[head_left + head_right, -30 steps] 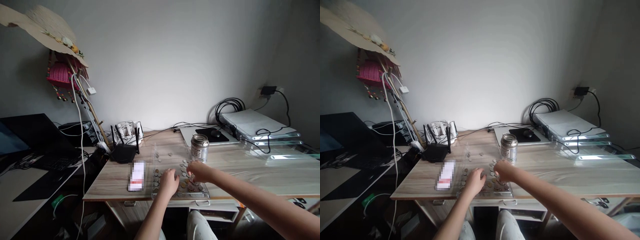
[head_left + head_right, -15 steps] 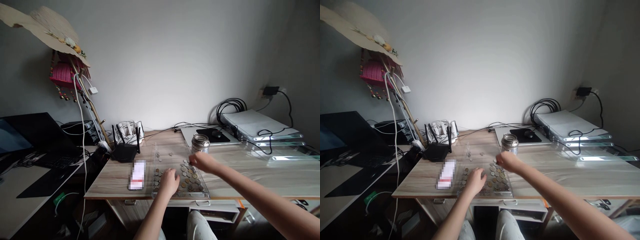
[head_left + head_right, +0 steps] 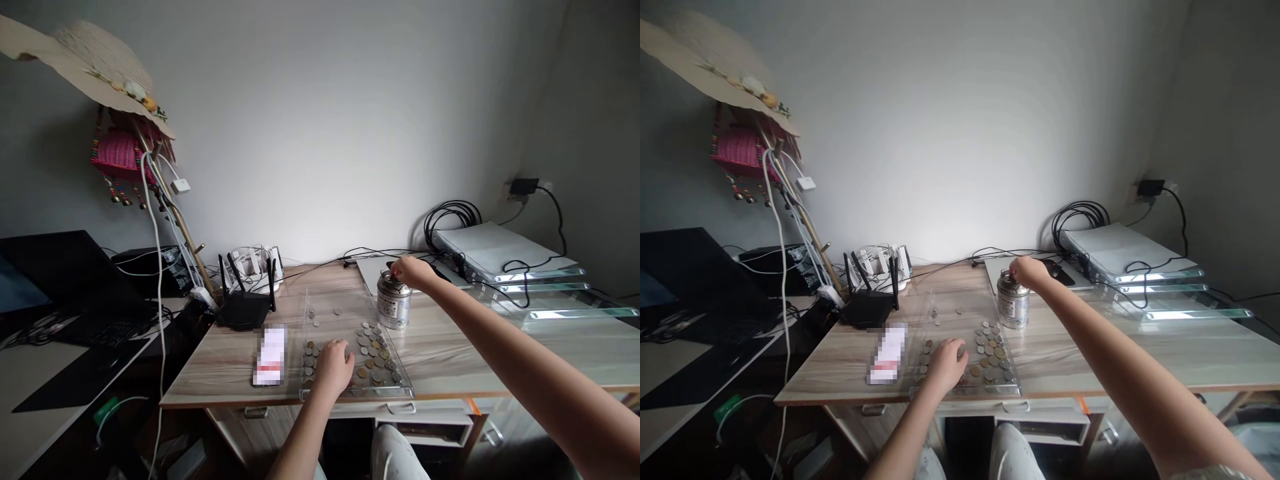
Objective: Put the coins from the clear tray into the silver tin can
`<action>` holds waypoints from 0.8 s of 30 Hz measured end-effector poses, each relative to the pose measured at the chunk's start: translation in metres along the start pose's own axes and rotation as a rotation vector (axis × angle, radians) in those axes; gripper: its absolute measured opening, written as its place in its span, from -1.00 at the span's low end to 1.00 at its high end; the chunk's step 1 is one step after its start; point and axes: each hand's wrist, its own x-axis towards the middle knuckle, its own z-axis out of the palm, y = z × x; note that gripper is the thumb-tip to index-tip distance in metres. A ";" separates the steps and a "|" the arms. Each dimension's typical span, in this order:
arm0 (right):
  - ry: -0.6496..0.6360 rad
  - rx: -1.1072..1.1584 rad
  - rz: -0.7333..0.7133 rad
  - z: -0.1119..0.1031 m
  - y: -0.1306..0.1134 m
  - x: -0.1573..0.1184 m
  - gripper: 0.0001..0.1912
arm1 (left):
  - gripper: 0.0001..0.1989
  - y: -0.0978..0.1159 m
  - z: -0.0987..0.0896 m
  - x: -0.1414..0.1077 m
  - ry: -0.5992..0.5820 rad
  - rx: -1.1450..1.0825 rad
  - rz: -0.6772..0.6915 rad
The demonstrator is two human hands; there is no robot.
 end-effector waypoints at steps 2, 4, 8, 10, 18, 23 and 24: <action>-0.030 0.012 0.021 0.002 0.003 0.003 -0.73 | -0.70 0.000 0.001 0.000 0.006 -0.005 -0.002; -0.042 0.011 0.031 0.003 0.005 0.006 -0.73 | -0.70 -0.001 0.001 0.001 0.011 -0.014 0.000; -0.068 -0.005 0.034 0.004 0.004 0.008 -0.73 | -0.70 -0.001 0.001 0.001 0.011 -0.020 0.002; -0.046 -0.004 0.037 0.002 -0.001 0.004 -0.72 | -0.70 -0.001 0.001 0.001 0.010 -0.014 0.004; -0.024 0.309 -0.416 0.044 -0.065 -0.058 -0.76 | -0.71 -0.001 0.001 0.002 0.008 0.015 -0.004; -0.258 0.095 -0.340 0.096 -0.086 -0.071 -0.78 | -0.72 -0.001 0.000 0.001 0.017 0.014 0.008; -0.286 0.078 -0.313 0.100 -0.088 -0.069 -0.77 | -0.72 -0.001 -0.001 0.001 0.018 0.012 0.006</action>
